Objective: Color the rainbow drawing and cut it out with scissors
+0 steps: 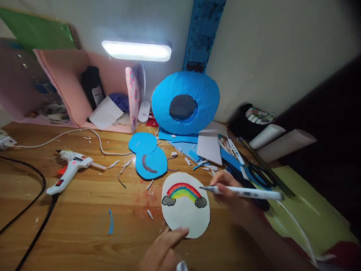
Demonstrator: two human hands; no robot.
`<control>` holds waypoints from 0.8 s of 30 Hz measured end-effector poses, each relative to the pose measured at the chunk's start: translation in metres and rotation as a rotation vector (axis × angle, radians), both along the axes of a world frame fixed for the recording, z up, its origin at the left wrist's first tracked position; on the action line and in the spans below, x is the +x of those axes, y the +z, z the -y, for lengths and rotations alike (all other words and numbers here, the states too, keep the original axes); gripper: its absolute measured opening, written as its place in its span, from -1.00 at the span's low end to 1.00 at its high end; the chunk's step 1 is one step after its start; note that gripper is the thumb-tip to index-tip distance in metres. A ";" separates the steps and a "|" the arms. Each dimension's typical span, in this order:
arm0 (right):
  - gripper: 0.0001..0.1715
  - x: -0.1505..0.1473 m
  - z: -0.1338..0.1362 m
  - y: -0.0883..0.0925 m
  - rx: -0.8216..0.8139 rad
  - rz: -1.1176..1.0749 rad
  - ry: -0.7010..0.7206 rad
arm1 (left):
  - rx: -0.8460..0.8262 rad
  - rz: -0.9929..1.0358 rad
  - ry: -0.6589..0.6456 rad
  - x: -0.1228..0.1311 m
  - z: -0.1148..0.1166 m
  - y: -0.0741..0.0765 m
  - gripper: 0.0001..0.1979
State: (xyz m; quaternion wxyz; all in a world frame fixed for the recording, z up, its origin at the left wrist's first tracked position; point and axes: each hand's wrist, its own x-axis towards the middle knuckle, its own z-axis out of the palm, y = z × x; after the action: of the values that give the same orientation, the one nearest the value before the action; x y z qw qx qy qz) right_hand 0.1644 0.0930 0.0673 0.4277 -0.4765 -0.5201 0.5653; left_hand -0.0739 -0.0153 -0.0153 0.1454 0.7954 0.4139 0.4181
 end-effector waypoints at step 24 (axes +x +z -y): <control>-0.65 -0.062 -0.010 -0.059 0.266 0.483 0.203 | -0.045 -0.300 -0.071 0.026 -0.009 0.011 -0.70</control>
State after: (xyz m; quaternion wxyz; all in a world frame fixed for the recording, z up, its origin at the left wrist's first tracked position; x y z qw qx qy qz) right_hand 0.1020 0.1028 0.0082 0.2916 -0.4824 -0.7215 0.4021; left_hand -0.0481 -0.0065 -0.0044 0.1144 0.8597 0.4118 0.2799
